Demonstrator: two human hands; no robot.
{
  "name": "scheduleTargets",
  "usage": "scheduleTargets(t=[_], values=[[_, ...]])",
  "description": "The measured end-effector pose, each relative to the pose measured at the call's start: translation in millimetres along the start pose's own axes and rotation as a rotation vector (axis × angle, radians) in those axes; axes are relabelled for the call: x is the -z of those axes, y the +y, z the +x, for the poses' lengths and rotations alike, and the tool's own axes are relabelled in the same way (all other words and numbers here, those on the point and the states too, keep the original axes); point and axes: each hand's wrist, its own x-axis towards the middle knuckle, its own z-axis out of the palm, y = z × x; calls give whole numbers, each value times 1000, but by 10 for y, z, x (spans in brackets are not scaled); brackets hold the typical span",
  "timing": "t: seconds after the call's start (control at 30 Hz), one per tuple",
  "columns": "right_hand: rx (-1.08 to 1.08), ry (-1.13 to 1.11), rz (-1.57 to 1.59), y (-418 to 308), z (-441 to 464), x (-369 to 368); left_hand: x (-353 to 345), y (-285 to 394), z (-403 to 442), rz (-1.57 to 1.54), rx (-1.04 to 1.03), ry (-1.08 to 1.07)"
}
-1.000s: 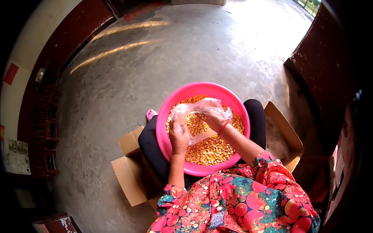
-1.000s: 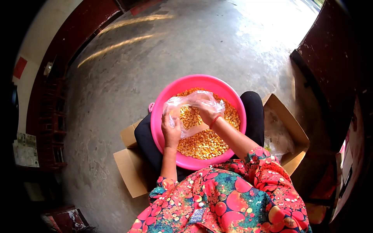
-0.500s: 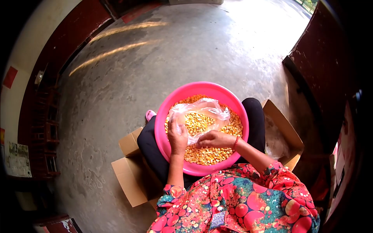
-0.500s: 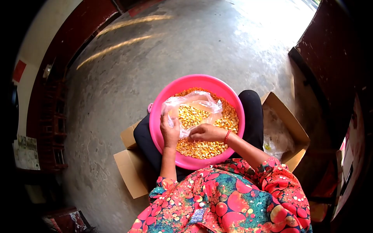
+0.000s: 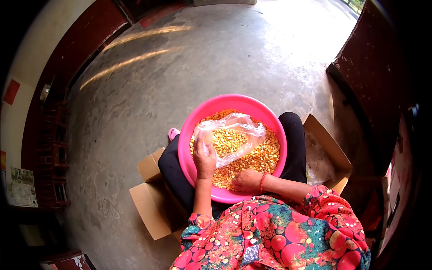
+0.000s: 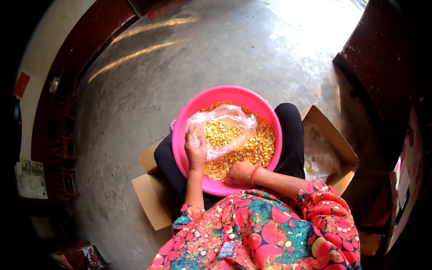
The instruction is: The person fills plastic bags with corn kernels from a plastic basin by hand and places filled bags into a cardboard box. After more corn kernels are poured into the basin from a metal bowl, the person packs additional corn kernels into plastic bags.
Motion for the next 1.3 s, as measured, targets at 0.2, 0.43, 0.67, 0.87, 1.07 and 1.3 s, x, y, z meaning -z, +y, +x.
scheduleTargets(t=[0.2,0.43,0.67,0.87,1.07,1.3], values=[[-103,-176,21,5,12,43,-3,8,2,2,3,2],[-180,66,670,100,36,67,-19,-11,4,-12,-8,2],[-554,-11,1651,152,9,380,-11,-10,6,-17,4,-1],[-529,-53,1706,121,33,342,-10,-5,4,-22,17,-4],[-402,-25,1853,12,115,484,-7,3,6,-25,10,-5],[-398,343,1899,260,320,805,-5,-4,2,-62,41,-15]])
